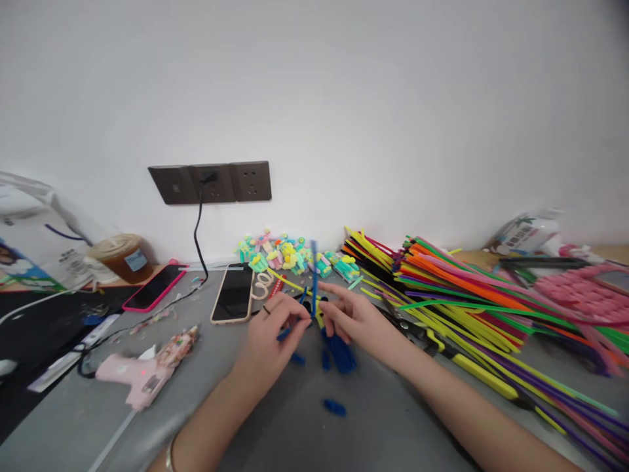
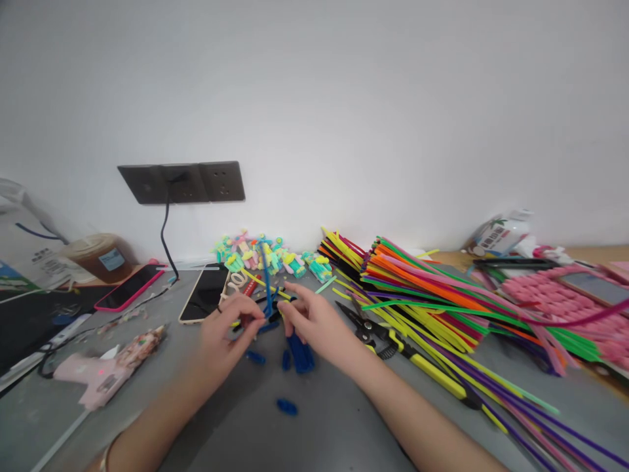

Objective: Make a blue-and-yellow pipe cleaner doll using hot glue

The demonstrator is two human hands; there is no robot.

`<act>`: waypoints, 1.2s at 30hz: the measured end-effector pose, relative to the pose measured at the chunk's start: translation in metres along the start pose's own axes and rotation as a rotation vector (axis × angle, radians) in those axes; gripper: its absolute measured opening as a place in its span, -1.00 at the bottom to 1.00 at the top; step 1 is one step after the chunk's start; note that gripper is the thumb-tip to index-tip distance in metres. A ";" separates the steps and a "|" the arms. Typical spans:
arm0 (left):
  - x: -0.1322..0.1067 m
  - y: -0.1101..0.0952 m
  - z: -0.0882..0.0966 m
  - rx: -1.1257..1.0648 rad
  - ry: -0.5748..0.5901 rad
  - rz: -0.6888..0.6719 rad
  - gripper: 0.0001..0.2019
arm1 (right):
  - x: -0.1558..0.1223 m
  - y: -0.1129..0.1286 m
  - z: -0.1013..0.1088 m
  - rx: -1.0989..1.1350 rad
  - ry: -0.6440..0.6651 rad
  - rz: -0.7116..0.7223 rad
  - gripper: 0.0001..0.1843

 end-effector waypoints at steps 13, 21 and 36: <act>0.003 0.012 -0.006 -0.540 -0.069 0.239 -0.83 | -0.003 0.017 -0.010 0.306 0.118 0.136 -0.57; 0.004 0.014 -0.010 -0.677 -0.010 0.329 -0.70 | -0.005 0.016 -0.018 0.421 0.200 0.170 -0.62; -0.002 0.001 -0.025 -0.794 0.481 0.356 -0.68 | -0.008 0.017 -0.013 0.227 0.321 0.122 -0.64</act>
Point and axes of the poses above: each hand's wrist, its own x-axis towards the middle knuckle, its own z-axis out of the back of the hand, y = z × x, the point moved 4 cm from there along x, towards the middle knuckle, and after that the axes turned 14 degrees about y, right-handed, at the moved point
